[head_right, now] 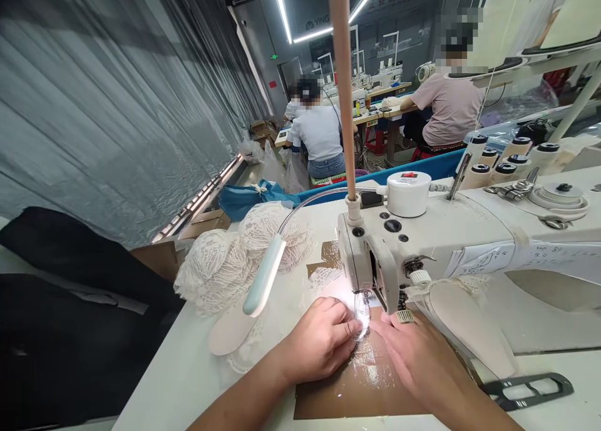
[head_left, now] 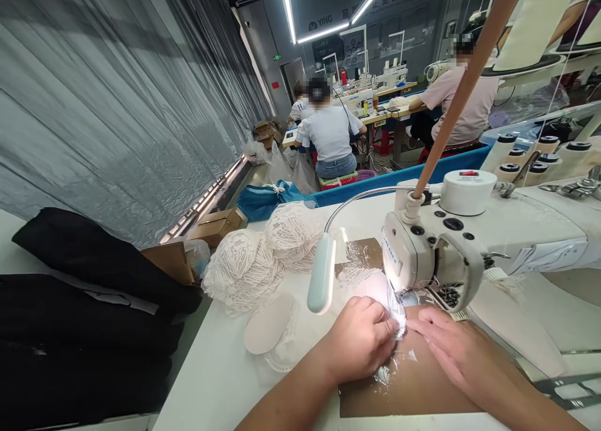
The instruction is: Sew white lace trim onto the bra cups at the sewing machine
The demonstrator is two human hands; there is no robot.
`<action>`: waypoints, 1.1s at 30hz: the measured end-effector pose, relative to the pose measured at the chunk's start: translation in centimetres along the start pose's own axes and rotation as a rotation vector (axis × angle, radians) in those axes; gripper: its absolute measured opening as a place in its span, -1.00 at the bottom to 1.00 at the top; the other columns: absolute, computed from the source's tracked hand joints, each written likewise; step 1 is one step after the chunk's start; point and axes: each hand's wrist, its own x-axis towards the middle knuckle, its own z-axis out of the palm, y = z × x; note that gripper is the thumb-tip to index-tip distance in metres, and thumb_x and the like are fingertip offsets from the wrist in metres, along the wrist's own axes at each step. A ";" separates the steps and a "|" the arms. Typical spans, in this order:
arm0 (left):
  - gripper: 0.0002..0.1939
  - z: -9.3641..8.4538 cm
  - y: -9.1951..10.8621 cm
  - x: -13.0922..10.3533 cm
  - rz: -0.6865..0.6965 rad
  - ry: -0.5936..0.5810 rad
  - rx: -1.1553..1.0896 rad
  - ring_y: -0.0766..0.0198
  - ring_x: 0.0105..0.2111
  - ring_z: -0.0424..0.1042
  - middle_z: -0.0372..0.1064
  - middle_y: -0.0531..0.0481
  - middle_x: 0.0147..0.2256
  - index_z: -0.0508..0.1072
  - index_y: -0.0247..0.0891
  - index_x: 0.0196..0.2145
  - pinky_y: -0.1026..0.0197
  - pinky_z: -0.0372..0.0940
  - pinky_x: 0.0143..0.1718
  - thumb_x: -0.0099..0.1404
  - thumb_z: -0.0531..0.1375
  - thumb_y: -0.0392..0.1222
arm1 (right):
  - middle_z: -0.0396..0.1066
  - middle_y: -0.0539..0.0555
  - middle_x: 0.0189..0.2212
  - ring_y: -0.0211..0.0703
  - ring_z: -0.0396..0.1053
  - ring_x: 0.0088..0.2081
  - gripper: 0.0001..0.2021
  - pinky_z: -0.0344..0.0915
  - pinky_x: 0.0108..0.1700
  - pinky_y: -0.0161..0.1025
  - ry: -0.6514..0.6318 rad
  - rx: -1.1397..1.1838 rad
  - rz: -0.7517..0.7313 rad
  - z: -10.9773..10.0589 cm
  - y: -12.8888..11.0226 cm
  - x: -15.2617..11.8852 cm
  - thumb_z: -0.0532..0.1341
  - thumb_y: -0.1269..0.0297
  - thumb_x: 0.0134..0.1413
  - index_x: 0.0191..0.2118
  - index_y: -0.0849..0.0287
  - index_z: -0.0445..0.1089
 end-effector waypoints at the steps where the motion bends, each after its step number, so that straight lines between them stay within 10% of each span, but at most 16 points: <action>1: -0.76 -0.1 0.0 0.0 0.000 -0.009 0.002 0.21 -0.28 0.27 0.39 -0.06 -0.30 0.44 -0.24 -0.15 0.15 0.19 -0.25 0.36 0.03 -0.14 | 0.44 0.10 -0.28 -0.17 0.39 -0.32 -0.59 0.29 -0.33 -0.27 0.018 -0.003 0.006 0.2 0.1 -0.1 -0.05 0.47 0.16 0.04 0.07 0.35; 7: -0.72 -0.1 0.0 0.0 0.080 -0.033 0.011 0.22 -0.10 0.31 0.39 -0.05 0.04 0.39 -0.26 -0.03 0.13 0.21 -0.11 0.41 -0.01 -0.18 | 0.44 0.14 -0.12 -0.18 0.40 -0.24 -0.56 0.28 -0.28 -0.27 0.063 -0.077 -0.020 0.8 0.0 -0.1 -0.06 0.49 0.16 0.08 0.08 0.34; 27: -0.67 0.8 0.2 0.7 -0.025 0.042 0.088 0.17 -0.20 0.32 0.42 -0.06 -0.01 0.35 -0.26 0.04 0.10 0.23 -0.26 0.39 -0.01 -0.15 | 0.45 0.02 -0.31 -0.31 0.18 -0.64 -0.52 0.00 -0.59 -0.25 0.146 -0.278 0.031 1.3 -0.4 0.9 -0.06 0.54 0.09 0.05 0.06 0.37; 33: -0.65 0.4 0.0 0.4 0.000 0.011 0.109 0.15 -0.19 0.30 0.39 -0.12 0.01 0.35 -0.24 0.03 0.09 0.21 -0.26 0.40 -0.03 -0.09 | 0.47 0.08 -0.27 -0.22 0.36 -0.51 -0.57 0.18 -0.52 -0.28 0.143 -0.275 0.082 1.2 0.3 0.6 -0.05 0.46 0.16 0.04 0.02 0.38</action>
